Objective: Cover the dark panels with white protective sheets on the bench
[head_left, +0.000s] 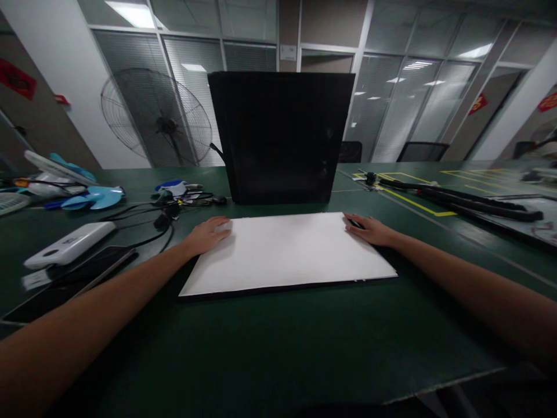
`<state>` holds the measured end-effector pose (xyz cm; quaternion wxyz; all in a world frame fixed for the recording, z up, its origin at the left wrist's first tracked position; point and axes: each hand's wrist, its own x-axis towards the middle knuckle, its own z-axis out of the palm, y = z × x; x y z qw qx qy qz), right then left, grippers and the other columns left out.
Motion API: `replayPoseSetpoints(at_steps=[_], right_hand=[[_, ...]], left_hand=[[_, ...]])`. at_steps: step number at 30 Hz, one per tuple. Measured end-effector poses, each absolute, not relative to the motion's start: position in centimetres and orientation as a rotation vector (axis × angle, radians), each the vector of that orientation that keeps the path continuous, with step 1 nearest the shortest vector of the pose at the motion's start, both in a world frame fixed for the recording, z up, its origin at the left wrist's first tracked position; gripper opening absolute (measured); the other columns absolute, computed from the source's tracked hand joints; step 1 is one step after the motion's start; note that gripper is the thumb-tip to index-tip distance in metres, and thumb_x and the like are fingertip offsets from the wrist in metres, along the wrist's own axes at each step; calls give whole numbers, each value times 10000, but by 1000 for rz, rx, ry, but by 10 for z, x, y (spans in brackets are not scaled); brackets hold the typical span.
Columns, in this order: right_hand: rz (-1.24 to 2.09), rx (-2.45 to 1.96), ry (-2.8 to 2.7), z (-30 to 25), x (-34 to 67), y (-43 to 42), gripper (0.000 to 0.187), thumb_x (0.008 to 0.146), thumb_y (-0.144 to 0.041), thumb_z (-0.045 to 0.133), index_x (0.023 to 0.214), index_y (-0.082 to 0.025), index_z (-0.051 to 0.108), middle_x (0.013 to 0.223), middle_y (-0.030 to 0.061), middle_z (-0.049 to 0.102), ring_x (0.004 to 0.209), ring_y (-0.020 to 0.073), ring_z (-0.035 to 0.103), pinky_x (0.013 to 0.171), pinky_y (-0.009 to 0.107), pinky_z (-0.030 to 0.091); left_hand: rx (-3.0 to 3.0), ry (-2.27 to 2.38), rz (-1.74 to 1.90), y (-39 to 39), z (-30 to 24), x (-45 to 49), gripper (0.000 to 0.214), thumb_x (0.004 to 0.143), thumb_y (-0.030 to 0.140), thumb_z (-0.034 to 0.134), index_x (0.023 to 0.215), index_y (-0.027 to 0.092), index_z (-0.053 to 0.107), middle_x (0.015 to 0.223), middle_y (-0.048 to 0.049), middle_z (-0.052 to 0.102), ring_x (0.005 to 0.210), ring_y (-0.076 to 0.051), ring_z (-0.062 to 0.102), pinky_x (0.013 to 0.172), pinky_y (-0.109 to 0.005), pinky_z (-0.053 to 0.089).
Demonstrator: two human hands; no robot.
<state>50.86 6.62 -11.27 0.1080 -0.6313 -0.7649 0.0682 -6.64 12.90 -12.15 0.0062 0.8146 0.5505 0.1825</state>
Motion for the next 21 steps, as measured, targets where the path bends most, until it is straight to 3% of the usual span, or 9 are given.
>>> replayPoseSetpoints(at_steps=[5, 11, 14, 18, 21], right_hand=[[211, -1877, -2291, -115, 509, 65, 794, 980, -706, 346, 1639, -264, 374, 1682, 123, 369, 1575, 378, 277, 1245, 709, 164], [223, -1858, -2291, -115, 509, 64, 796, 984, -708, 344, 1636, -252, 380, 1684, 129, 365, 1569, 391, 286, 1245, 715, 158], [232, -1814, -2296, -112, 509, 60, 809, 984, -725, 343, 1631, -242, 397, 1688, 128, 361, 1562, 375, 311, 1266, 651, 201], [289, -1628, -2350, -101, 504, 46, 871, 944, -761, 466, 1618, -210, 436, 1721, 129, 287, 1583, 343, 271, 1300, 548, 212], [376, -1479, -2448, -87, 489, 27, 862, 909, -734, 594, 1610, -250, 463, 1745, 83, 234, 1606, 342, 195, 1310, 558, 174]], left_hand=[[2524, 1686, 516, 125, -119, -66, 686, 908, 584, 467, 1453, 193, 610, 1586, -99, 554, 1461, -304, 515, 1252, -434, 342], [2516, 1695, 510, 127, -123, -66, 704, 901, 588, 465, 1472, 196, 593, 1605, -107, 530, 1479, -303, 494, 1256, -435, 331], [2512, 1696, 503, 128, -123, -65, 701, 902, 585, 471, 1475, 198, 590, 1607, -107, 527, 1478, -306, 493, 1256, -441, 332], [2517, 1691, 483, 127, -120, -66, 717, 914, 590, 460, 1487, 175, 577, 1608, -118, 524, 1483, -303, 487, 1261, -425, 326], [2513, 1698, 481, 126, -119, -67, 716, 915, 590, 470, 1485, 171, 582, 1595, -119, 539, 1474, -317, 495, 1254, -432, 341]])
